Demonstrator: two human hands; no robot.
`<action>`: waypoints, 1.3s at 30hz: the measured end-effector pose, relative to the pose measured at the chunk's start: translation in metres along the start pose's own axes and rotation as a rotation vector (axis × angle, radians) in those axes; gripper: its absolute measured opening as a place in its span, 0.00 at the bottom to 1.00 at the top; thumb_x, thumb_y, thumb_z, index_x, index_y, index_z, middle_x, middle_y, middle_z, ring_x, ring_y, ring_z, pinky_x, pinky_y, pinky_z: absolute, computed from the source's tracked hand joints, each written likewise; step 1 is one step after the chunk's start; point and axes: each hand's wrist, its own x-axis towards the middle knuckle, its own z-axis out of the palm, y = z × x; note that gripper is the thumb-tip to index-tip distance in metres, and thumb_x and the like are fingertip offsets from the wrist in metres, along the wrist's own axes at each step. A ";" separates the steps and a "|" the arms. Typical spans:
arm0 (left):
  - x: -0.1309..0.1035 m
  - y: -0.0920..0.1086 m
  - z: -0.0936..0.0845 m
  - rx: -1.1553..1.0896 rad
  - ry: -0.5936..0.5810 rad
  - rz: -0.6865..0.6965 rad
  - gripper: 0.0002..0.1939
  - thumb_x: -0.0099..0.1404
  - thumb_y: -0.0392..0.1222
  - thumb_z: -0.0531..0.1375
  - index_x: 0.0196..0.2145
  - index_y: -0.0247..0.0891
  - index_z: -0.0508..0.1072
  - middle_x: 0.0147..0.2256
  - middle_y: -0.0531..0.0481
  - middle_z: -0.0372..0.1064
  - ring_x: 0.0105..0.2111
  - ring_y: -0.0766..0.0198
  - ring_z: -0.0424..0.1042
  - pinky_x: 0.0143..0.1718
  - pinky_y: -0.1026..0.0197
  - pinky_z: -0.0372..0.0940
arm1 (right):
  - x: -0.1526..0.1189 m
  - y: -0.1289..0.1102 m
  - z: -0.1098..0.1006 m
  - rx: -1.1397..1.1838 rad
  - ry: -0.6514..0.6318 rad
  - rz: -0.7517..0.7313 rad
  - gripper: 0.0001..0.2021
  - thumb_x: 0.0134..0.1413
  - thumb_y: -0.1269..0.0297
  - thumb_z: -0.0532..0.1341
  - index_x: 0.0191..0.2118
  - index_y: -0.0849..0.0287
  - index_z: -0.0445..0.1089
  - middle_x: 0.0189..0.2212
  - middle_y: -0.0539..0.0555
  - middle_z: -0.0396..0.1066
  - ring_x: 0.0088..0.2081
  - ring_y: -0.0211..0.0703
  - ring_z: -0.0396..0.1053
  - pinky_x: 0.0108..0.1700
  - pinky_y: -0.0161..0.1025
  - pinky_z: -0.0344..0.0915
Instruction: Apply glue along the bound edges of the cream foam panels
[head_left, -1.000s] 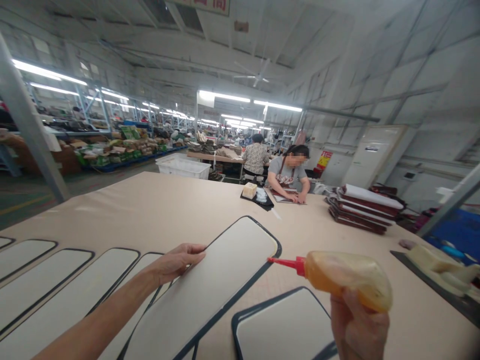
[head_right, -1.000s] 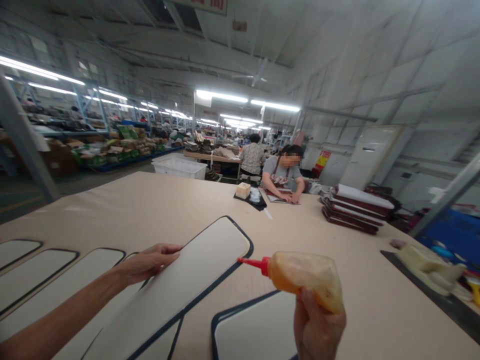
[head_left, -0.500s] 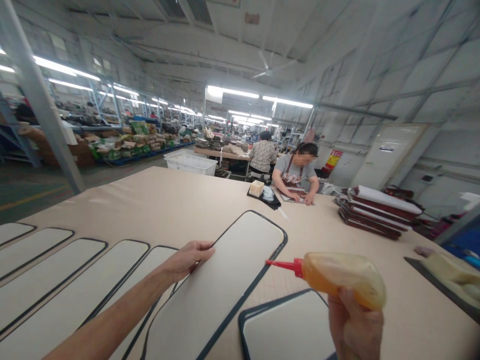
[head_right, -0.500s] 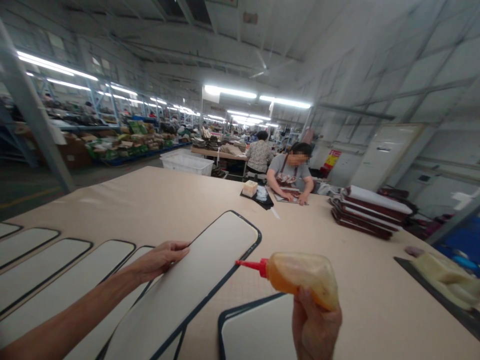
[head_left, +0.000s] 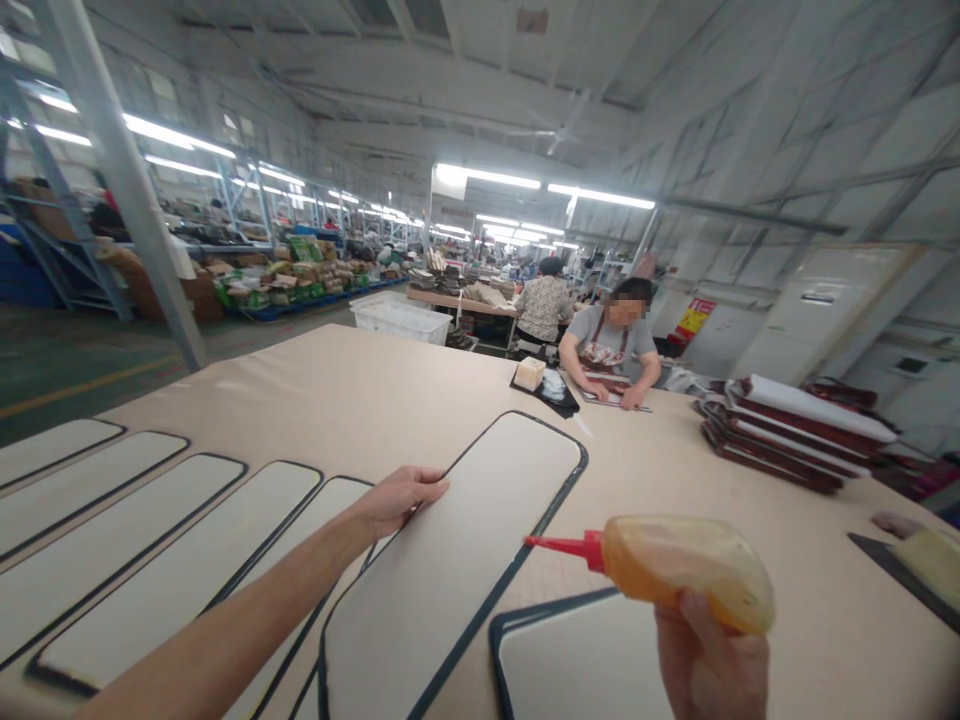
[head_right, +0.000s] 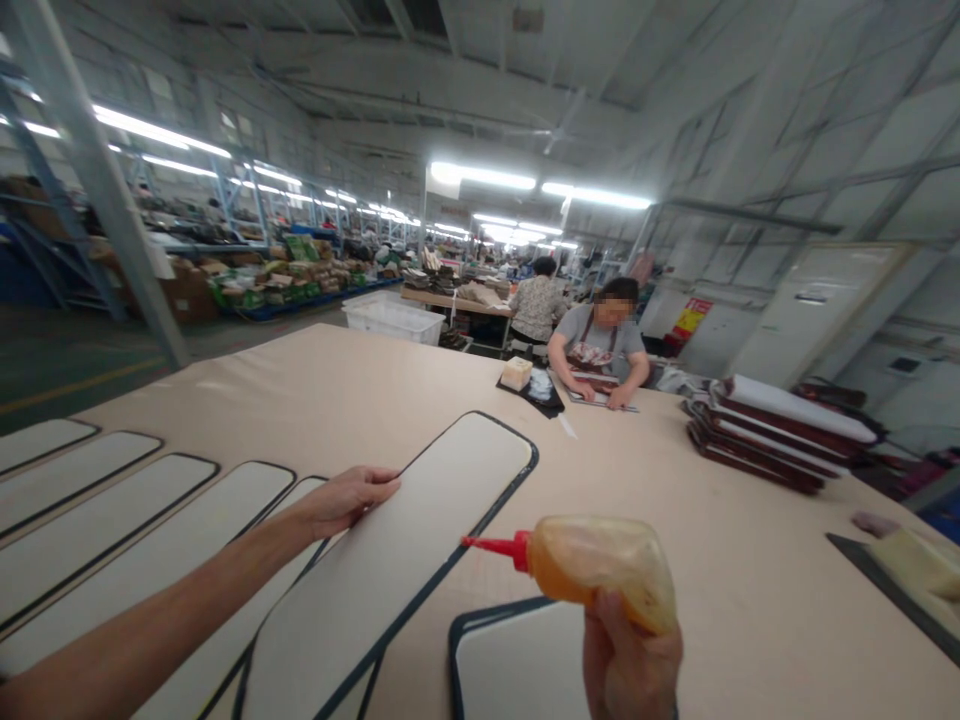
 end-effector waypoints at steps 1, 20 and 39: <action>0.001 0.000 0.000 -0.011 0.004 0.000 0.21 0.44 0.43 0.70 0.37 0.32 0.77 0.28 0.49 0.76 0.26 0.67 0.70 0.25 0.70 0.59 | -0.001 -0.001 0.001 -0.002 -0.005 0.004 0.16 0.29 0.67 0.74 0.30 0.61 0.74 0.25 0.53 0.73 0.27 0.44 0.71 0.28 0.36 0.71; 0.015 0.008 -0.001 -0.150 0.066 0.015 0.13 0.45 0.39 0.69 0.28 0.28 0.75 0.22 0.45 0.74 0.22 0.63 0.71 0.28 0.62 0.66 | -0.021 0.005 0.004 -0.006 -0.087 0.108 0.28 0.34 0.63 0.73 0.47 0.59 0.71 0.31 0.56 0.75 0.35 0.52 0.73 0.32 0.41 0.72; 0.034 0.018 -0.022 -0.163 0.113 0.025 0.10 0.47 0.37 0.69 0.27 0.28 0.76 0.20 0.45 0.74 0.22 0.61 0.72 0.27 0.61 0.67 | -0.040 0.019 -0.011 -0.031 -0.192 0.219 0.27 0.39 0.63 0.71 0.50 0.57 0.69 0.33 0.58 0.75 0.34 0.52 0.73 0.38 0.47 0.72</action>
